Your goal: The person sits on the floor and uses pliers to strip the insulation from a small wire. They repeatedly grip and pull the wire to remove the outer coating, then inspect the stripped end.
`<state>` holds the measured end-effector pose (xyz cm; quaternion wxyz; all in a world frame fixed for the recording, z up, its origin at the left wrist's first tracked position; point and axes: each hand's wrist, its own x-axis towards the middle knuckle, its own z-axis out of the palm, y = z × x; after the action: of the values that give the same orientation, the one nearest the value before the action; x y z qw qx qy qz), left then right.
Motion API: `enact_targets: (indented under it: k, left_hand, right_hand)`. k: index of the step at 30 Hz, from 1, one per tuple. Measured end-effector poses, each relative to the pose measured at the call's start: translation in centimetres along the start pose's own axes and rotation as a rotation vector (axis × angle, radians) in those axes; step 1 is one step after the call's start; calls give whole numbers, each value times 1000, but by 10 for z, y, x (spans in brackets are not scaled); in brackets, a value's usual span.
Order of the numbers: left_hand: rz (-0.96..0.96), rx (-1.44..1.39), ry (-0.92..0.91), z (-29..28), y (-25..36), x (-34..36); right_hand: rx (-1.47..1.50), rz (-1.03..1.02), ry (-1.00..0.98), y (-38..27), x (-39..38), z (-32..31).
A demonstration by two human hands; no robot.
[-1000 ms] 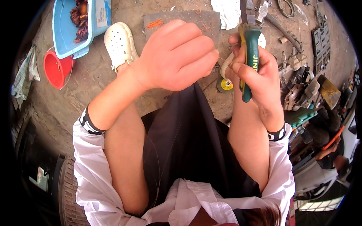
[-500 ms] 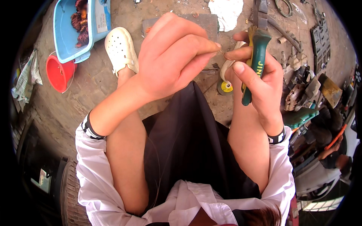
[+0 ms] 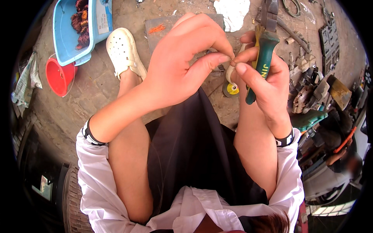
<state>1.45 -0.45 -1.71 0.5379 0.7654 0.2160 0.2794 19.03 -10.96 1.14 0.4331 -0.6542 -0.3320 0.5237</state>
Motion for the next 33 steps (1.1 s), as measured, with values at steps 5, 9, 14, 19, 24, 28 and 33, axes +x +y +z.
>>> enact_targets:
  k: [5, 9, 14, 19, 24, 28, 33]
  left_hand:
    - [-453, -688, -159, -4, 1, -3]
    - [-640, -969, -168, 0, 0, -8]
    - [-732, -947, -170, 1, 3, -4]
    - [-721, -829, -108, 3, 6, -4]
    - [-691, -597, -10, 2, 7, -7]
    - [-767, -674, 9, 5, 7, -5]
    - [-819, -812, 32, 8, 5, -6]
  right_hand:
    - [-52, -64, -24, 0, 0, -2]
    - [-47, -122, -93, 3, 4, -5]
    - [-37, -149, -111, 8, 5, -6]
    - [-39, -89, -90, 5, 5, -3]
    - [-73, -55, 38, 8, 5, 7]
    - [-256, -153, 81, 8, 7, 6]
    - [-284, -231, 53, 8, 11, 5]
